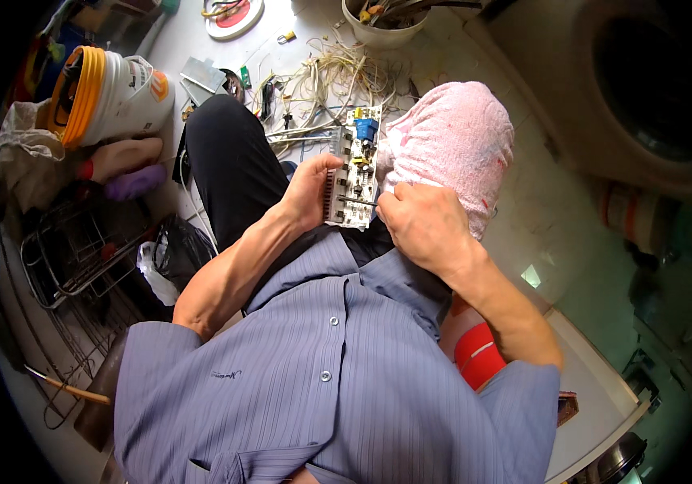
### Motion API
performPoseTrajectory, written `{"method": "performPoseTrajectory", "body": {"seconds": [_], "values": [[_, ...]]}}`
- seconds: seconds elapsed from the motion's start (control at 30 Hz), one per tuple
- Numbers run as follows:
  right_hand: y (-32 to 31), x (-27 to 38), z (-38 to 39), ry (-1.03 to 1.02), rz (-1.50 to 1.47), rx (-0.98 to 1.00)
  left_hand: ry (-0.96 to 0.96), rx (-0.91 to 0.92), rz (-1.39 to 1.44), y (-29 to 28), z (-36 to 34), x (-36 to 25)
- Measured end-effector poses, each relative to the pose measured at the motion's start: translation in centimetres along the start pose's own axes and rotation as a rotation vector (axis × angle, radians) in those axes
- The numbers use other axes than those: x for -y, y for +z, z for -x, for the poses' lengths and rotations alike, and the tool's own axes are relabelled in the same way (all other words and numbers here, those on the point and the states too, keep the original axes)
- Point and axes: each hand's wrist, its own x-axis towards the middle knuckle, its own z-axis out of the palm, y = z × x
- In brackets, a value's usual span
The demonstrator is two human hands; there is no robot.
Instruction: The person removes components from a circuit board using a screwdriver, hammer, and pliers. They sit on the floor with the circuit board resting on a towel on their lap, unscrewing parts and using a hammer to tap a tool against the board to separate components.
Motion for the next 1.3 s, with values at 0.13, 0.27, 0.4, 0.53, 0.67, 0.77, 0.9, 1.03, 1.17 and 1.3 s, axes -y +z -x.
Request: {"method": "performPoseTrajectory", "body": {"seconds": [0.13, 0.27, 0.4, 0.53, 0.67, 0.77, 0.9, 1.03, 1.17, 1.3], "values": [[-0.9, -0.6, -1.2, -0.049, 0.055, -0.031, 0.034, 0.055, -0.025, 0.1, -0.8, -1.2], [-1.9, -2.6, -2.1, -0.078, 0.141, -0.101, 0.108, 0.176, -0.044, 1.0, -2.3, -2.7], [-1.3, -4.0, -1.6, -0.071, 0.162, -0.139, 0.312, 0.323, -0.164, 2.5, -2.9, -3.7], [-0.8, -3.7, -1.5, -0.054, 0.173, -0.142, 0.341, 0.337, -0.117, 2.2, -3.2, -3.0], [0.0, -3.1, -1.9, -0.033, 0.254, -0.098, 0.306, 0.282, -0.01, 2.8, -4.5, -2.4], [1.2, -2.5, -2.6, 0.072, 0.346, 0.02, 0.384, 0.079, -0.013, 1.4, -9.8, 0.3], [4.4, -3.2, -4.1, 0.111, 0.363, 0.178, 0.36, -0.186, 0.077, -1.3, -14.2, 2.3], [6.0, -2.2, -5.4, 0.149, 0.342, 0.258, 0.334, -0.214, 0.028, -3.5, -14.7, 3.0], [6.8, -2.2, -6.8, 0.181, 0.3, 0.315, 0.343, -0.197, 0.021, -3.5, -13.9, 2.2], [7.3, -2.2, -7.4, 0.195, 0.321, 0.352, 0.251, -0.296, -0.006, -4.1, -14.4, 1.9]]}}
